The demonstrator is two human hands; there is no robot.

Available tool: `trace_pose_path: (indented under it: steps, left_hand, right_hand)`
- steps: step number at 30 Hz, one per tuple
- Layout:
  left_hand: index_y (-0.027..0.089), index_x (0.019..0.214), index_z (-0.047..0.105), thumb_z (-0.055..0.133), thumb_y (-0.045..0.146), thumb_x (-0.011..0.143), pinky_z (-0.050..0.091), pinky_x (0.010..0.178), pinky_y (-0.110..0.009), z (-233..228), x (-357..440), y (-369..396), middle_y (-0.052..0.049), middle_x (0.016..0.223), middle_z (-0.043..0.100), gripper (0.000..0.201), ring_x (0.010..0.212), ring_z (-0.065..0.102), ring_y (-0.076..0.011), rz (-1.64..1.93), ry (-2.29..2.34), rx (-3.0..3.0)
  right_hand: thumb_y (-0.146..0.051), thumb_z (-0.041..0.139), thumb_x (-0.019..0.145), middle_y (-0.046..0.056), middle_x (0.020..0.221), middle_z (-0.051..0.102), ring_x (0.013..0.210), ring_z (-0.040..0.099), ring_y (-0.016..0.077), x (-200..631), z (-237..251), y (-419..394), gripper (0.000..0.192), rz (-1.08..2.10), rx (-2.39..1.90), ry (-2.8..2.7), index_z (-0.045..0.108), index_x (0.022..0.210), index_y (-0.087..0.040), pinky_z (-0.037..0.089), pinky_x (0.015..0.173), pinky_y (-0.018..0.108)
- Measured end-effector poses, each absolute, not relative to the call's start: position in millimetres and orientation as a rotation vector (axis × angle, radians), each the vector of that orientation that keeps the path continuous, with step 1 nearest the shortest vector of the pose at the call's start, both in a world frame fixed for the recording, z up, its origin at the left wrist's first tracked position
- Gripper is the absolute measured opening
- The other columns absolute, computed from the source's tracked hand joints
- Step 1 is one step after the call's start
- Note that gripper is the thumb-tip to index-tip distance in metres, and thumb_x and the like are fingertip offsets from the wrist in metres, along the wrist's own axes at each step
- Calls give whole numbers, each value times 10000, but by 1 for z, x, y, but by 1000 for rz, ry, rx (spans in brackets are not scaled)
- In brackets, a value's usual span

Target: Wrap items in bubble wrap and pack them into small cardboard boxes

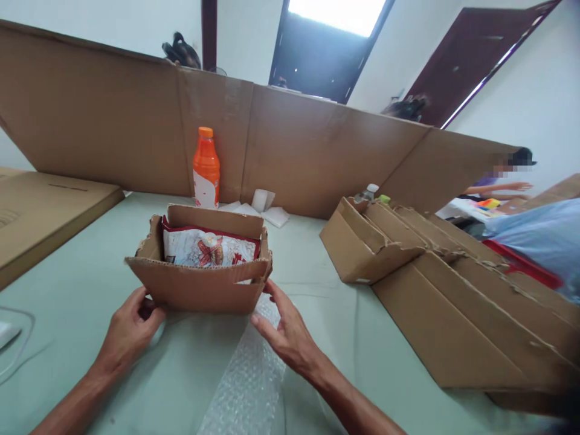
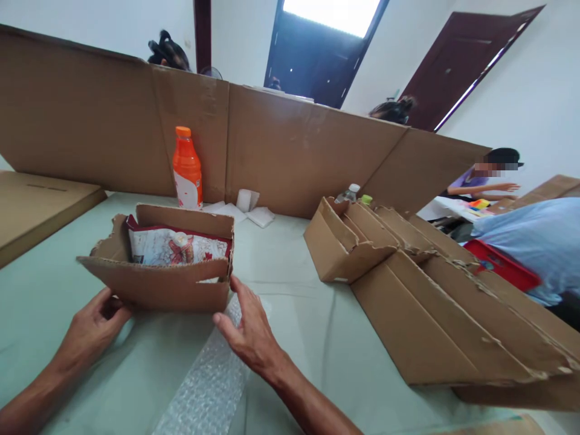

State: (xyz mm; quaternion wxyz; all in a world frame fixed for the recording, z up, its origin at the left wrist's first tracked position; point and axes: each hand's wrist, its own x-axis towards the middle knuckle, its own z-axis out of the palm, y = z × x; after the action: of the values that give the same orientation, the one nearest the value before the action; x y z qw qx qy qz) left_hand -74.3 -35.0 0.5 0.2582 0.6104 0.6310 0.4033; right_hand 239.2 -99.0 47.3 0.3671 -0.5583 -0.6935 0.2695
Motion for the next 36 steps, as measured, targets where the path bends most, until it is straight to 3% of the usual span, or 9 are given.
trace_pose_path:
  steps: [4,7,12,16,21,25,29,32,36]
  left_hand:
    - [136,1036,657,594,497,703,465,610,-282,30,-66,-14,-3,692,672,495,647,612,-188,966,1669,1551]
    - [94,1213,615,620,497,704,531,776,-323,40,-56,4,-81,959,741,649,842,680,-221,956,1553,1483]
    - [127,1459,415,595,471,805,567,907,-430,15,-53,-25,-200,1395,586,761,1074,690,-279,953,1549,1658]
    - [290,1358,568,559,280,904,534,1016,-432,-4,-61,-90,-79,1355,645,453,1192,645,-266,774,1190,2314]
    - [291,1372,556,520,75,827,464,1117,-445,6,-43,-148,-60,1462,571,587,1369,499,-263,527,772,2578]
    - [254,1293,577,524,36,771,464,1117,-479,26,-20,-162,-72,1289,671,569,1258,573,-253,429,635,2514]
    - [237,1214,593,526,64,803,563,972,-417,39,-14,-159,-59,1080,716,451,1039,654,-219,419,581,2355]
    - [236,1241,591,499,61,838,581,919,-387,37,-16,-156,-82,1138,694,450,1047,649,-214,485,605,2312]
    - [265,1355,545,528,52,788,515,1066,-461,25,-20,-157,-102,1401,570,606,1300,526,-267,441,642,2376]
  right_hand:
    - [-337,594,904,138,1497,522,1356,508,294,239,51,-65,677,707,-1360,-1786,371,1528,-200,403,1128,509]
    - [-294,588,878,152,1505,513,1365,509,286,251,48,-42,726,705,-1338,-1760,332,1549,-188,443,1090,488]
    - [-288,588,913,130,1491,537,1370,504,267,282,29,-58,591,564,-1495,-1820,464,1487,-221,429,1111,478]
    - [-242,655,896,131,1441,582,1360,499,312,297,15,-84,457,440,-1700,-2103,627,1350,-192,392,1136,516]
    - [-184,588,961,119,1482,549,1422,432,322,292,7,-79,379,279,-1791,-2227,652,1334,-205,384,1138,515]
    - [-162,583,952,153,1498,520,1412,439,335,295,9,-79,419,205,-1782,-2149,616,1370,-178,393,1124,532]
    - [-181,548,956,121,1486,532,1383,471,298,314,26,-117,368,252,-1634,-2165,638,1309,-230,413,1099,542]
    - [-190,612,892,92,1525,495,1407,443,288,320,47,-165,482,494,-1440,-2356,588,1367,-271,399,1119,528]
    - [-253,786,745,125,1600,391,1461,364,337,300,56,-223,792,715,-1360,-2451,474,1474,-274,369,1149,533]
